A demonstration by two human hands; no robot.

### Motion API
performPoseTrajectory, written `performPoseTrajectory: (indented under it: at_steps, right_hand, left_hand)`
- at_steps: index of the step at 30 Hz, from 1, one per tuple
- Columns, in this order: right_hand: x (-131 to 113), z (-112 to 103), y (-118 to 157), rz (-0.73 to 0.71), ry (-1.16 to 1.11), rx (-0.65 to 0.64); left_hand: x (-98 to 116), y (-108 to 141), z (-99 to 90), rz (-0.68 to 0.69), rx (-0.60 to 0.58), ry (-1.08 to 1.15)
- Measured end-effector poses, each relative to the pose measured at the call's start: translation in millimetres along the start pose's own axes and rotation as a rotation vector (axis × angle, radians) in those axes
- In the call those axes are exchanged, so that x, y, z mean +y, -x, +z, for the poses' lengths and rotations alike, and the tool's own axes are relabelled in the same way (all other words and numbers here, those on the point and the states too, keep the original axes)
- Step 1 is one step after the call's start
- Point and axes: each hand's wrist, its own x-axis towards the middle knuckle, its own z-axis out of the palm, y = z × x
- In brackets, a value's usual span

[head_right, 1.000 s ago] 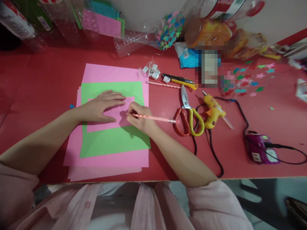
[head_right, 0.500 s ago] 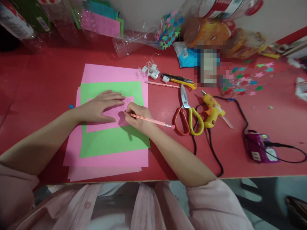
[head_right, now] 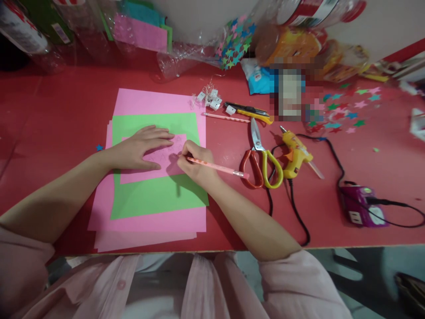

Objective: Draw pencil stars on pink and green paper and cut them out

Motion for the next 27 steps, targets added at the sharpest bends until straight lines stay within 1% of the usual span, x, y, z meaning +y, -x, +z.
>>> performPoseTrajectory:
  at_steps: [3,9,15,22,27]
  right_hand:
    - [-0.8,-0.4,-0.2,-0.003,0.026,0.020]
    - [-1.3,-1.5,-0.3,-0.006,0.025,0.021]
    - [-1.5,-2.1,1.3,0.014,0.051,-0.052]
    - [0.5,0.2,1.8,-0.064,0.079,-0.116]
    - [1.3,0.9,2.0,-0.106,0.070,-0.124]
  left_hand:
    - [0.1,0.2,0.1,-0.004,0.001,0.000]
    - [0.9,-0.6,-0.9,0.003,-0.001,-0.011]
    - [1.5,-0.4,-1.1,-0.020,-0.021,-0.015]
    - [1.2,0.9,-0.3,-0.020,-0.020,-0.028]
    - [0.8,0.4,-0.6,-0.009,-0.021,-0.024]
